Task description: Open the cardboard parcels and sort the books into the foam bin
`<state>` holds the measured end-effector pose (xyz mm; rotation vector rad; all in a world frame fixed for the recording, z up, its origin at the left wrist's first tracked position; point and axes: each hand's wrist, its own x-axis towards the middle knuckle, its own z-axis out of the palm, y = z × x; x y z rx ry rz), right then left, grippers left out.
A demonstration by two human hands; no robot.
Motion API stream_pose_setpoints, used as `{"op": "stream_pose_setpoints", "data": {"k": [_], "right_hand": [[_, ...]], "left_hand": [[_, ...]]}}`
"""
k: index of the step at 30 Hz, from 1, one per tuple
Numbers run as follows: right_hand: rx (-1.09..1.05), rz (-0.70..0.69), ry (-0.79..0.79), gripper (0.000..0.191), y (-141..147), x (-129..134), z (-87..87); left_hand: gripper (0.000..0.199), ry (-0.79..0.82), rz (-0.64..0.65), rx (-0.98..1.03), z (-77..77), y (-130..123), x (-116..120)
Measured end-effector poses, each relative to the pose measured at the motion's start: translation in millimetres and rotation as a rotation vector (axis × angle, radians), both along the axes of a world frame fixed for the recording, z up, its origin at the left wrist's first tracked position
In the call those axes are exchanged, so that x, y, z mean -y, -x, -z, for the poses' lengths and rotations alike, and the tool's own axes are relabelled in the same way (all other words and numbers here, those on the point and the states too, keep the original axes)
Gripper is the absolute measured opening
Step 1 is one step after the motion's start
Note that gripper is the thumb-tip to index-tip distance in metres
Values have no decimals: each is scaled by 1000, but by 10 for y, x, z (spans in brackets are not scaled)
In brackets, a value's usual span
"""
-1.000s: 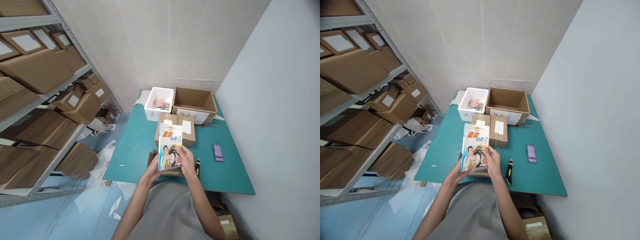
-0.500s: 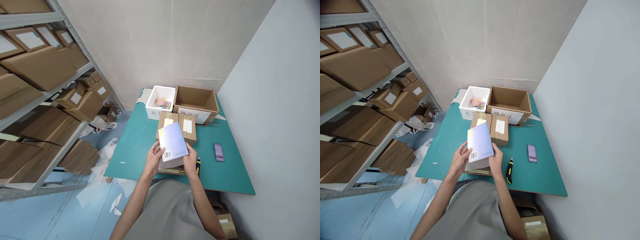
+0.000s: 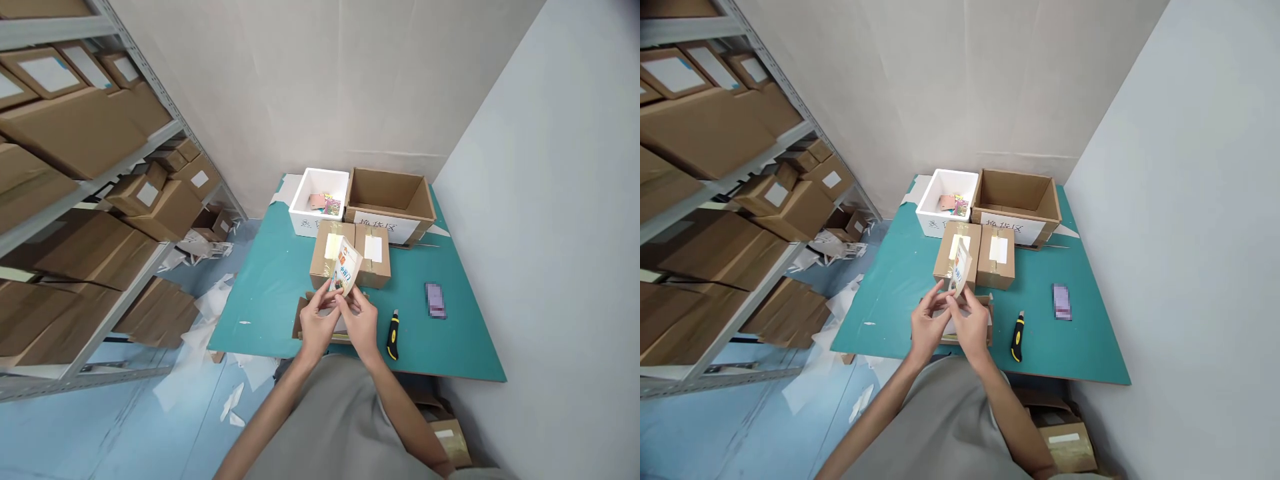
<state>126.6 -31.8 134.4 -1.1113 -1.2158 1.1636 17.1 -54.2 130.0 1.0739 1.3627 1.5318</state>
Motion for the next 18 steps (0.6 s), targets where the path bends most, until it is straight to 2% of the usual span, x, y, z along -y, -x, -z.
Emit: {"op": "stream_pose_setpoints", "data": {"k": [3, 4, 7, 8, 10, 13, 15, 18], "right_hand": [[-11, 76, 2, 55, -108, -67, 25], [-17, 88, 8, 52, -153, -88, 31], [-62, 78, 43, 49, -252, -123, 51], [-82, 74, 63, 50, -269, -127, 60], [-113, 68, 100, 52, -286, -140, 86], [-115, 40, 127, 55, -290, -190, 147], [-87, 26, 127, 57, -285, -228, 190], [-20, 60, 111, 60, -230, -229, 214]], "left_hand": [[72, 16, 104, 5, -22, 106, -39], [72, 29, 75, -2, -20, 172, -66], [73, 106, -139, -37, 26, 393, -147], [74, 153, -162, -8, 50, 455, -164], [74, 265, -79, 145, 96, 535, -173], [70, 346, 68, 377, 128, 550, -144], [69, 324, 36, 409, 120, 524, -126], [62, 245, -57, 318, 95, 460, -119]]}}
